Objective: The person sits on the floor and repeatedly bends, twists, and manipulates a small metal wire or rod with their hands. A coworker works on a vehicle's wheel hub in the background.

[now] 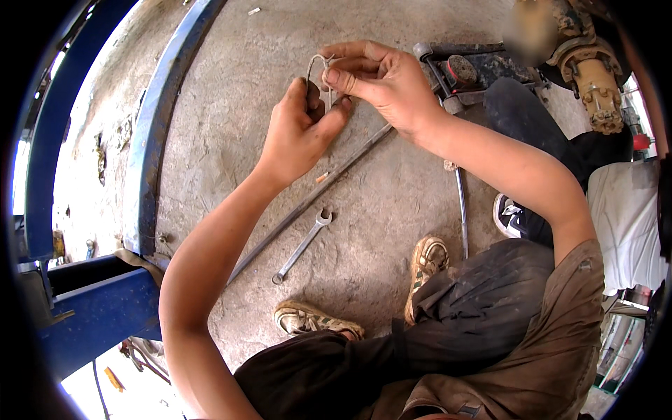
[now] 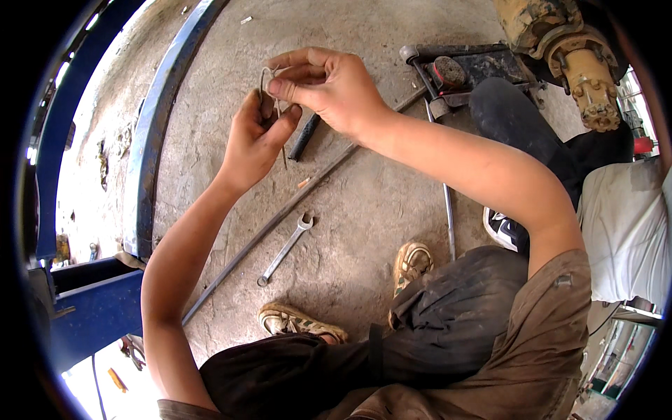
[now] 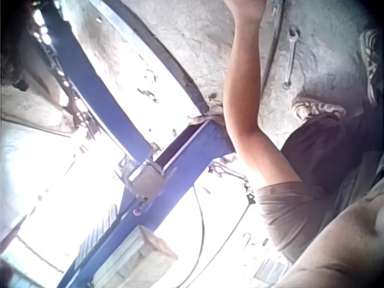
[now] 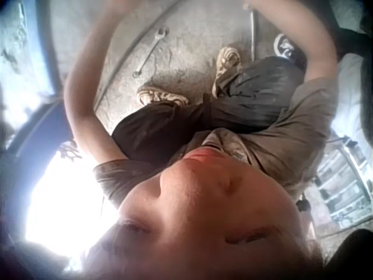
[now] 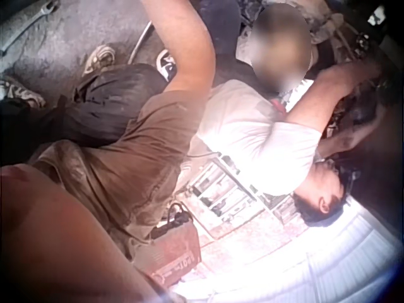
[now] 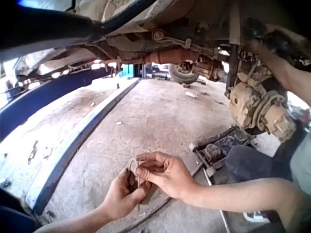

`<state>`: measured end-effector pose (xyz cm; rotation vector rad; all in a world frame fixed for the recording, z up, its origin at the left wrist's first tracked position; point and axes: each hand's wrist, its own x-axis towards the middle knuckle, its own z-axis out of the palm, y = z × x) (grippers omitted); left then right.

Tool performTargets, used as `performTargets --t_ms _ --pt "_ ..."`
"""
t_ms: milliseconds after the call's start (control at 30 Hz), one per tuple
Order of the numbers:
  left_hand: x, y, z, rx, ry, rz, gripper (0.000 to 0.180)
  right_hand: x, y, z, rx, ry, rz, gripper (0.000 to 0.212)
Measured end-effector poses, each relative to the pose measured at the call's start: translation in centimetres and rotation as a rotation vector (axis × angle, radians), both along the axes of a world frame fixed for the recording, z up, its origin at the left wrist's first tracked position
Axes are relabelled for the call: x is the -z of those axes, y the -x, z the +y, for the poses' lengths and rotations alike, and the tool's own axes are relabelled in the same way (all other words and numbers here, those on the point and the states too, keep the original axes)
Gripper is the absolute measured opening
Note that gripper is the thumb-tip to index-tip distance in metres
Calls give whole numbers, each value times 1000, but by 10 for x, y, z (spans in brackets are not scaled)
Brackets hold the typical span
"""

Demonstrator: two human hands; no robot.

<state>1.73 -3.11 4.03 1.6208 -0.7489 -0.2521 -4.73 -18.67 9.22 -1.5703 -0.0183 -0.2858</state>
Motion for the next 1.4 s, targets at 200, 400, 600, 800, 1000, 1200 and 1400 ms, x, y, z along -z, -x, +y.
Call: performTargets --t_ms 200,400,600,800,1000,1200,1400 --pt "-12 4 3 -91 -149 -50 39 3 -4 -3 7 7 98 25" --pt "-11 9 0 -118 -155 -105 37 5 -9 -9 -88 -7 136 20" --pt "-11 9 1 -100 -112 -74 38 2 -13 -5 -150 -8 74 5" --pt "-6 1 -3 -38 76 47 35 -7 -15 7 -188 -207 138 7" --pt "-3 -4 5 86 170 113 30 -1 -19 5 -300 -304 188 17" --pt "0 -6 7 121 210 145 30 -2 -15 11 -260 -180 221 22" --pt "6 -14 10 -53 -162 10 33 20 -32 8 -42 163 172 26"
